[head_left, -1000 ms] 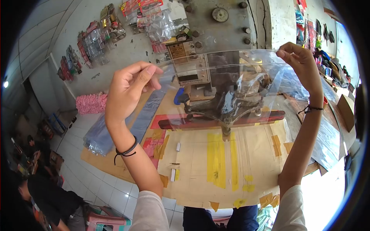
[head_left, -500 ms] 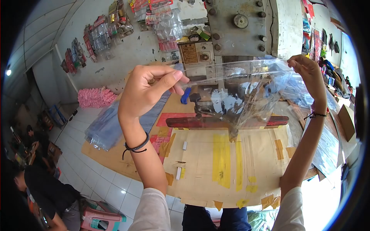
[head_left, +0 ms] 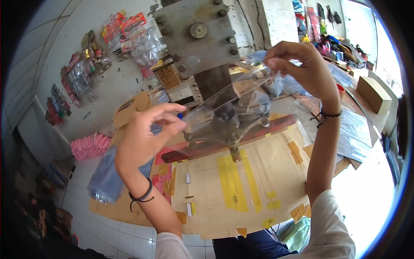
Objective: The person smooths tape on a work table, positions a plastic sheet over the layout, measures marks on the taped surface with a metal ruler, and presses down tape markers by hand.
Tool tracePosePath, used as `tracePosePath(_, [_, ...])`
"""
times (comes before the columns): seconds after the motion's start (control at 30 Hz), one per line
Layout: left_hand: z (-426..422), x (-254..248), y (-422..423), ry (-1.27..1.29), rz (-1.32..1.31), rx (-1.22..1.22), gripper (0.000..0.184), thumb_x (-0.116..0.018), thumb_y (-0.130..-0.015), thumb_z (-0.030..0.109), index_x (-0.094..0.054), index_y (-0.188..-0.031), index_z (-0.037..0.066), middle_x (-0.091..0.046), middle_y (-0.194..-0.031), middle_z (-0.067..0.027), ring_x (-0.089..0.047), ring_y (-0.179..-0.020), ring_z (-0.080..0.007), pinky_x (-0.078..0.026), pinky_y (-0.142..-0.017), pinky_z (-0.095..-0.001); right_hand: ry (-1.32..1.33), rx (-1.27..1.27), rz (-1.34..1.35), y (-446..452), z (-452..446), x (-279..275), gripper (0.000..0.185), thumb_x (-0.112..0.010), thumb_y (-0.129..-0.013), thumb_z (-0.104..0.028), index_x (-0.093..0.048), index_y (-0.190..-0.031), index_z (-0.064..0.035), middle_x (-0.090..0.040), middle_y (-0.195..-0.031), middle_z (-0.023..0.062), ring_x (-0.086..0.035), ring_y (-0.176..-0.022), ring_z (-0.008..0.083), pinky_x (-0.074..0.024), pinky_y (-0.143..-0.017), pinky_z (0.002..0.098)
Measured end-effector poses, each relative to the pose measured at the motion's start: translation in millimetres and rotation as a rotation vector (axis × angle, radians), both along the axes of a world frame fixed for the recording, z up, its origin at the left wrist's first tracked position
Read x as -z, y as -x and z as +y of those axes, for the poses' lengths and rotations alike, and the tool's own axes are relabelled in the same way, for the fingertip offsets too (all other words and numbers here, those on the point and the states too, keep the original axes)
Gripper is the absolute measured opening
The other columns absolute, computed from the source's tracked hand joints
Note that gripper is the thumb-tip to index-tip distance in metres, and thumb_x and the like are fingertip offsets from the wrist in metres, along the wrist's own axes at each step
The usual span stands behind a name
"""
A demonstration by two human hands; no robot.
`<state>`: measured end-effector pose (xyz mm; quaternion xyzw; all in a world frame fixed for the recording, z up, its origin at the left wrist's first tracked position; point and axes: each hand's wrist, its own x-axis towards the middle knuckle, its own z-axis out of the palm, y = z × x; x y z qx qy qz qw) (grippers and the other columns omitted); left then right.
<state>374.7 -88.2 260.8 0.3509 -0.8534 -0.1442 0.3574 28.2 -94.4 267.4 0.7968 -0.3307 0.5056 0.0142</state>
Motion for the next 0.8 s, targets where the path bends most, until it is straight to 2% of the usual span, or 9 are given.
tracePosePath(0.13, [-2.3, 15.0, 50.2, -0.052, -0.018, 0.059, 0.02, -0.062, -0.096, 0.013, -0.071, -0.107, -0.001, -0.074, -0.079, -0.0075, -0.067, -0.069, -0.0108, -0.052, -0.062, -0.0256, -0.079, -0.073, 0.022, -16.6, 2.9, -2.0, 0.021, -0.072, -0.093, -0.023, -0.072, -0.1, -0.0031, -0.073, -0.081, 0.0044, -0.069, -0.074, 0.0105, -0.0523, -0.067, 0.0262])
tracePosePath(0.17, [-5.0, 15.1, 54.9, -0.066, -0.039, 0.055, 0.025, -0.06, -0.1, 0.019, -0.069, -0.104, -0.004, -0.071, -0.078, -0.0066, -0.064, -0.069, -0.0094, -0.051, -0.064, -0.0237, -0.106, -0.091, 0.018, -17.9, 3.0, -1.1, 0.022, -0.072, -0.093, -0.024, -0.072, -0.101, -0.0035, -0.073, -0.081, 0.0042, -0.069, -0.073, 0.0111, -0.0522, -0.067, 0.0262])
tracePosePath(0.27, [-11.7, 17.7, 52.2, -0.081, 0.139, 0.09, 0.027, -0.058, -0.102, 0.02, -0.068, -0.099, -0.005, -0.069, -0.075, -0.0072, -0.064, -0.066, -0.0107, -0.05, -0.061, -0.0241, 0.012, -0.169, 0.032, -15.1, -4.9, 3.9, 0.023, -0.073, -0.092, -0.026, -0.073, -0.1, -0.0038, -0.073, -0.078, 0.0042, -0.069, -0.071, 0.0117, -0.0521, -0.066, 0.0265])
tracePosePath(0.3, [-11.6, 15.9, 48.5, -0.094, 0.145, 0.084, 0.027, -0.057, -0.102, 0.02, -0.068, -0.098, -0.004, -0.069, -0.075, -0.0076, -0.063, -0.065, -0.0107, -0.05, -0.06, -0.024, -0.002, -0.123, 0.081, -11.9, -3.1, 4.8, 0.023, -0.073, -0.092, -0.025, -0.073, -0.098, -0.0028, -0.072, -0.075, 0.0042, -0.067, -0.071, 0.0102, -0.052, -0.066, 0.0265])
tracePosePath(0.4, [-10.1, 12.9, 40.5, -0.125, 0.179, 0.091, 0.029, -0.057, -0.103, 0.022, -0.068, -0.096, -0.004, -0.069, -0.073, -0.008, -0.062, -0.063, -0.01, -0.049, -0.058, -0.0239, -0.212, -0.197, 0.069, -7.9, -1.9, 0.3, 0.025, -0.072, -0.093, -0.026, -0.073, -0.096, -0.0012, -0.072, -0.075, 0.0046, -0.067, -0.071, 0.0097, -0.0521, -0.065, 0.0267])
tracePosePath(0.47, [-11.4, 15.5, 40.3, -0.134, 0.222, 0.136, 0.029, -0.059, -0.102, 0.024, -0.069, -0.096, -0.003, -0.069, -0.071, -0.0072, -0.061, -0.061, -0.0086, -0.048, -0.057, -0.0237, -0.239, -0.172, 0.048, -10.6, 2.4, -1.4, 0.026, -0.071, -0.093, -0.027, -0.072, -0.095, -0.0007, -0.071, -0.074, 0.0046, -0.067, -0.07, 0.0099, -0.0522, -0.065, 0.0268])
tracePosePath(0.67, [-13.0, 17.5, 43.8, -0.17, 0.206, 0.15, 0.029, -0.058, -0.102, 0.023, -0.069, -0.097, -0.003, -0.069, -0.071, -0.007, -0.061, -0.062, -0.0084, -0.048, -0.058, -0.0236, -0.206, -0.204, 0.033, -13.3, 6.2, -1.4, 0.028, -0.069, -0.095, -0.027, -0.073, -0.094, 0.0001, -0.071, -0.073, 0.0047, -0.066, -0.067, 0.0099, -0.0525, -0.064, 0.0266])
tracePosePath(0.8, [-8.6, 16.1, 47.2, -0.209, 0.168, 0.143, 0.027, -0.057, -0.103, 0.02, -0.066, -0.1, -0.005, -0.069, -0.076, -0.0099, -0.064, -0.066, -0.0119, -0.051, -0.061, -0.0241, -0.19, -0.225, 0.05, -17.6, 2.6, 0.1, 0.027, -0.068, -0.095, -0.027, -0.073, -0.093, 0.0002, -0.071, -0.07, 0.0048, -0.066, -0.064, 0.0098, -0.0525, -0.062, 0.0262])
